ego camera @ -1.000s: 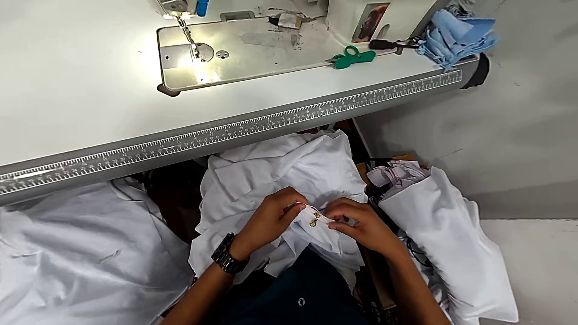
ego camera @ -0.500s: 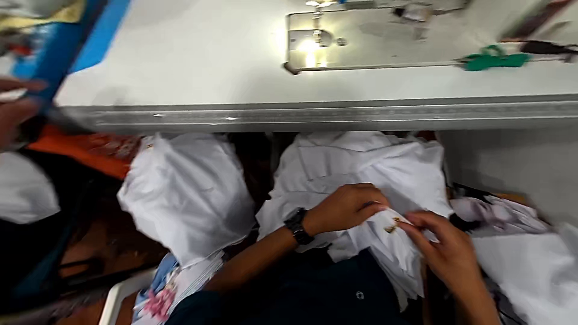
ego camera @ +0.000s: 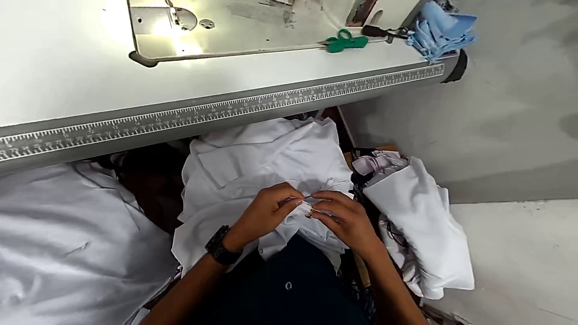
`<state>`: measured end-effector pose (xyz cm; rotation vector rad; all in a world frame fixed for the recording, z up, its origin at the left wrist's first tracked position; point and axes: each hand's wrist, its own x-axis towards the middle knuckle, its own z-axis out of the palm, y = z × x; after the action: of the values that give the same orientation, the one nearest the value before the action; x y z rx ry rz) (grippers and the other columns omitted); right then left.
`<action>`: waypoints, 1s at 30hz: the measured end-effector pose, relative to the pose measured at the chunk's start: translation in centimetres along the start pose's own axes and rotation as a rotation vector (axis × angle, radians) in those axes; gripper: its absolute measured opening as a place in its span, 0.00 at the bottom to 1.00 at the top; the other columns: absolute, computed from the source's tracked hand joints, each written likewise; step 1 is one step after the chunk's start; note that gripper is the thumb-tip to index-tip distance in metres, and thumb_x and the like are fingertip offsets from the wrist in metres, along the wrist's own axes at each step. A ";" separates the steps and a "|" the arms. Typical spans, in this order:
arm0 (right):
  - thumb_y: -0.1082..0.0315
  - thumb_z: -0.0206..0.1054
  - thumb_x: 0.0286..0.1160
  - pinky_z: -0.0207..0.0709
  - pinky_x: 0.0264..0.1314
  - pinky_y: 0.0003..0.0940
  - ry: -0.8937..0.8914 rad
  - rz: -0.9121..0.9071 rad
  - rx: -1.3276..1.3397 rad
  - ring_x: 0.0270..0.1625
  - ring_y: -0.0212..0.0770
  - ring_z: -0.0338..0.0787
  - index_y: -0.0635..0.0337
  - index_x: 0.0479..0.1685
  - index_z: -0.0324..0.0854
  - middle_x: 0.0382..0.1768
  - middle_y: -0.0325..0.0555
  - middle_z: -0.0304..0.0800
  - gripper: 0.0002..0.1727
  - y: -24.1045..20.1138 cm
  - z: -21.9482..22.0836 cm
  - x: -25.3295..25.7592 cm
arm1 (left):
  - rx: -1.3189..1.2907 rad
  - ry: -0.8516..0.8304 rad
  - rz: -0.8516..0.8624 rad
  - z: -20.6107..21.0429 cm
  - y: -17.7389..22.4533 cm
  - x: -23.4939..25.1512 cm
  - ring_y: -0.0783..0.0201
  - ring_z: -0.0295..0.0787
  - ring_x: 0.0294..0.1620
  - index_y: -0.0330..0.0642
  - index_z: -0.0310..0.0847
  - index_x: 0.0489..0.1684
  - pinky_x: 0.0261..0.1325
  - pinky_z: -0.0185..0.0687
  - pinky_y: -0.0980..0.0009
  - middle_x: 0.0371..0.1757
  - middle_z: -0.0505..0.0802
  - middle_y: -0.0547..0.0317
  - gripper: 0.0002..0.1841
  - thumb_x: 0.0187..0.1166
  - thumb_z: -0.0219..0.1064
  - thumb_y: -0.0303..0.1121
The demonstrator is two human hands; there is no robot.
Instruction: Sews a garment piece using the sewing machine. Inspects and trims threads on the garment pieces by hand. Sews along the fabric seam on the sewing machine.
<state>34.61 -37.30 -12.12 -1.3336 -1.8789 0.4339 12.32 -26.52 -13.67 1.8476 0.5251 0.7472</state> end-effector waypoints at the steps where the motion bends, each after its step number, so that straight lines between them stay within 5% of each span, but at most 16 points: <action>1: 0.65 0.76 0.75 0.88 0.63 0.36 0.024 -0.025 -0.040 0.63 0.37 0.90 0.55 0.43 0.92 0.61 0.42 0.91 0.06 0.0 0.3 0.0 | 0.010 0.002 -0.011 0.0 0.0 0.0 0.75 0.87 0.41 0.42 0.91 0.45 0.44 0.87 0.78 0.42 0.91 0.65 0.07 0.84 0.66 0.32; 8: 0.63 0.77 0.74 0.88 0.63 0.35 0.109 -0.093 -0.128 0.62 0.39 0.92 0.57 0.33 0.90 0.55 0.45 0.93 0.08 0.8 1.3 -0.6 | 0.067 0.009 -0.040 -0.1 0.2 -0.2 0.76 0.86 0.38 0.43 0.91 0.45 0.40 0.84 0.80 0.42 0.91 0.66 0.07 0.83 0.67 0.32; 14: 0.68 0.77 0.73 0.87 0.67 0.34 0.134 -0.065 -0.002 0.62 0.39 0.91 0.60 0.44 0.93 0.57 0.45 0.92 0.06 0.5 1.7 -0.3 | 0.058 0.010 -0.025 0.3 0.5 0.0 0.76 0.85 0.37 0.43 0.91 0.45 0.39 0.83 0.81 0.41 0.90 0.66 0.06 0.83 0.67 0.31; 18: 0.66 0.79 0.71 0.89 0.59 0.32 0.145 -0.057 0.010 0.57 0.37 0.93 0.59 0.36 0.92 0.53 0.44 0.94 0.06 1.0 1.9 -0.6 | 0.083 -0.019 0.004 0.4 0.8 0.3 0.75 0.87 0.42 0.44 0.91 0.45 0.44 0.86 0.80 0.43 0.92 0.67 0.06 0.82 0.67 0.31; 22: 0.67 0.78 0.71 0.87 0.64 0.33 0.115 -0.042 0.125 0.60 0.37 0.91 0.60 0.37 0.92 0.55 0.44 0.93 0.05 1.0 1.7 -0.3 | 0.089 -0.026 0.020 0.3 0.9 0.4 0.75 0.87 0.42 0.43 0.91 0.44 0.45 0.86 0.79 0.43 0.92 0.66 0.06 0.83 0.67 0.31; 30: 0.68 0.78 0.69 0.87 0.42 0.22 0.094 -0.020 0.165 0.40 0.27 0.89 0.58 0.28 0.88 0.40 0.39 0.91 0.07 1.5 1.0 1.5 | 0.194 0.039 0.031 0.4 1.1 0.5 0.70 0.89 0.49 0.40 0.90 0.48 0.54 0.88 0.73 0.49 0.92 0.60 0.07 0.83 0.67 0.30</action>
<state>34.62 -35.21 -13.12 -1.2041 -1.7394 0.4959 12.98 -26.87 -12.65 2.0281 0.6130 0.7768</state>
